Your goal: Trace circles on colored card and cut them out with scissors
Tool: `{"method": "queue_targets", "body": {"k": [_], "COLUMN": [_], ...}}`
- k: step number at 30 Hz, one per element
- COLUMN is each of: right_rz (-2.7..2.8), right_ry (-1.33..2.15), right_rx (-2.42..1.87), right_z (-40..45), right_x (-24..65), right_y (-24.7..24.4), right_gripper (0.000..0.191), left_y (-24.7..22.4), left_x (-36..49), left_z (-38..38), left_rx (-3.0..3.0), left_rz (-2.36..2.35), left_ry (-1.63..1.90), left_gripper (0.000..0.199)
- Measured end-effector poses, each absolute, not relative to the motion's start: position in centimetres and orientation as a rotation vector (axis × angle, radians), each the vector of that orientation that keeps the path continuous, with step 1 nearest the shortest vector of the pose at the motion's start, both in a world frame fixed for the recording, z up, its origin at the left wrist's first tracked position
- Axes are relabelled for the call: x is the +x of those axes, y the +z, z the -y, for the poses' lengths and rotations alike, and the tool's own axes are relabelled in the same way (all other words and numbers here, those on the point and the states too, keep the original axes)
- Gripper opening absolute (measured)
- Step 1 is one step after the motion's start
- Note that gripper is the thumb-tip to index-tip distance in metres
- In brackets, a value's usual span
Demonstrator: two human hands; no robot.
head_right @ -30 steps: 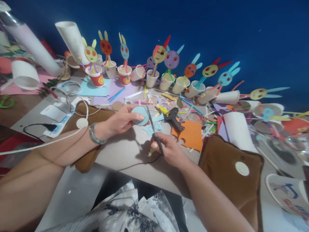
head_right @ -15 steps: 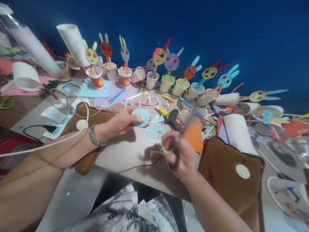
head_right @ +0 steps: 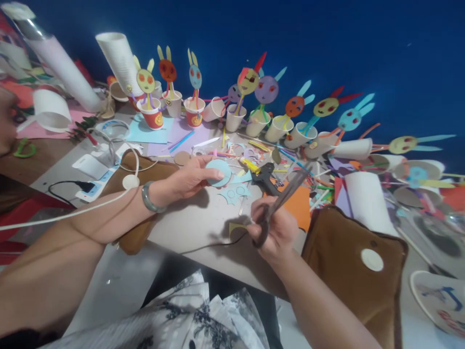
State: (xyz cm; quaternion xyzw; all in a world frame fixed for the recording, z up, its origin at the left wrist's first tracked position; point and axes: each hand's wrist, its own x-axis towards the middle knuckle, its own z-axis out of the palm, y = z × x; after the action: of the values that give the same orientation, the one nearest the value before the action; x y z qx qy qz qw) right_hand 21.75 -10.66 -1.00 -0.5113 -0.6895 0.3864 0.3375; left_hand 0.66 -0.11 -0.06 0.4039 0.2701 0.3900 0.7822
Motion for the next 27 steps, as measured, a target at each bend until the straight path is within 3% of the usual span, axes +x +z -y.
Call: {"method": "queue_targets", "body": {"k": [5,9,14,27], "right_rz": [1.711,1.673,1.794,1.775], "right_ry": [0.902,0.823,1.055,1.250], "right_rx": [-1.380,-1.393,-1.332,-1.297], "right_z": [9.2,8.8,8.6,8.8], "right_x": [21.9,21.7,21.3,21.1], "right_y": [-1.2,-1.7,-1.6,-1.6], "right_gripper": [0.041,0.049,0.059,0.064], "left_y": [0.1,0.1,0.0,0.4], "left_x": [0.7,0.8,0.8,0.5], "left_z": [0.2,0.1,0.0,0.4], "left_rx": [0.874,0.898,0.981,1.075], "left_rz": [-0.606,-0.636,-0.650,-0.637], "left_ry": [0.858,0.841,0.825,0.818], "left_gripper": [0.039,0.030,0.019,0.026]}}
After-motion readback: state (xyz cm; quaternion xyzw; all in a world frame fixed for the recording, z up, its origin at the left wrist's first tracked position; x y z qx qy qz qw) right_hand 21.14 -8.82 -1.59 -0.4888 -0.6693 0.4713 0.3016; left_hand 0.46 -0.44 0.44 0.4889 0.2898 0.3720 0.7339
